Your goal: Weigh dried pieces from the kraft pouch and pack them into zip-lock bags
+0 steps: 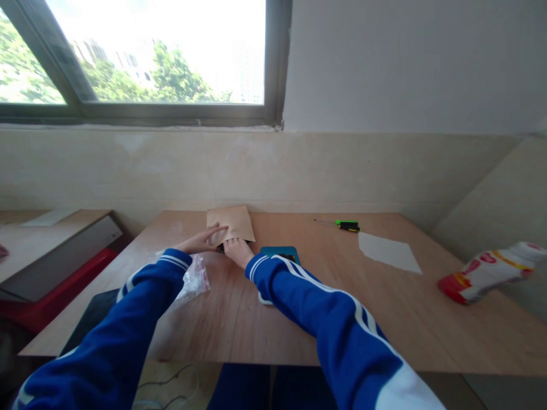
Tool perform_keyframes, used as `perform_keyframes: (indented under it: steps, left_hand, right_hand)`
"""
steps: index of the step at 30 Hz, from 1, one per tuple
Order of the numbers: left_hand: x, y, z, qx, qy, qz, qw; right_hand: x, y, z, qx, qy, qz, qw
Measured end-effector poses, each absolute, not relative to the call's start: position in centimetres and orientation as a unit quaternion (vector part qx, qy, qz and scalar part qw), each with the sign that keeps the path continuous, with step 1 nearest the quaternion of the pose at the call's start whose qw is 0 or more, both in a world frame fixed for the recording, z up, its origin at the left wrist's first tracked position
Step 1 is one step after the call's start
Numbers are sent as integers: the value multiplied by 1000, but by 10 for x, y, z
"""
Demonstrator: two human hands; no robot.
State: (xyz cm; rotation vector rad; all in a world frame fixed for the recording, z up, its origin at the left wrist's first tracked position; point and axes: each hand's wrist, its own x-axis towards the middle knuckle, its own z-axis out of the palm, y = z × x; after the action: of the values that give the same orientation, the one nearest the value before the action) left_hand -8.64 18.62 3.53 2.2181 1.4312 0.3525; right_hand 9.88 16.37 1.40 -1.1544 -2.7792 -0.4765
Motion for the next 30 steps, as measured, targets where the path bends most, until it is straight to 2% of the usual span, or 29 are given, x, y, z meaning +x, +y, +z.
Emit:
perform_keyframes:
  steps: [8, 10, 13, 16, 18, 20, 24, 27, 30]
  left_hand:
    - [-86, 182, 29, 797, 530, 154, 246]
    - [-83, 180, 25, 793, 538, 154, 242]
    - [-78, 174, 18, 782, 555, 156, 235]
    - [-72, 168, 14, 772, 572, 157, 229]
    - [-67, 163, 15, 767, 580, 157, 224]
    - [-62, 158, 19, 765, 584, 159, 219]
    - [-52, 136, 34, 761, 591, 175, 203]
    - [-44, 103, 48, 760, 586, 208, 190]
    - [-34, 57, 60, 750, 548, 327, 171]
  right_hand:
    - [136, 128, 51, -298, -948, -86, 77]
    - [157, 114, 60, -302, -944, -28, 133]
    - [196, 99, 61, -358, -889, 110, 265]
    - [238, 94, 48, -429, -769, 256, 399]
    - [259, 92, 34, -432, -703, 333, 456]
    - [272, 88, 20, -414, -682, 381, 468]
    - [279, 79, -1, -425, -688, 403, 429]
    - [281, 77, -10, -454, -698, 356, 424]
    - [286, 78, -15, -478, -734, 262, 404]
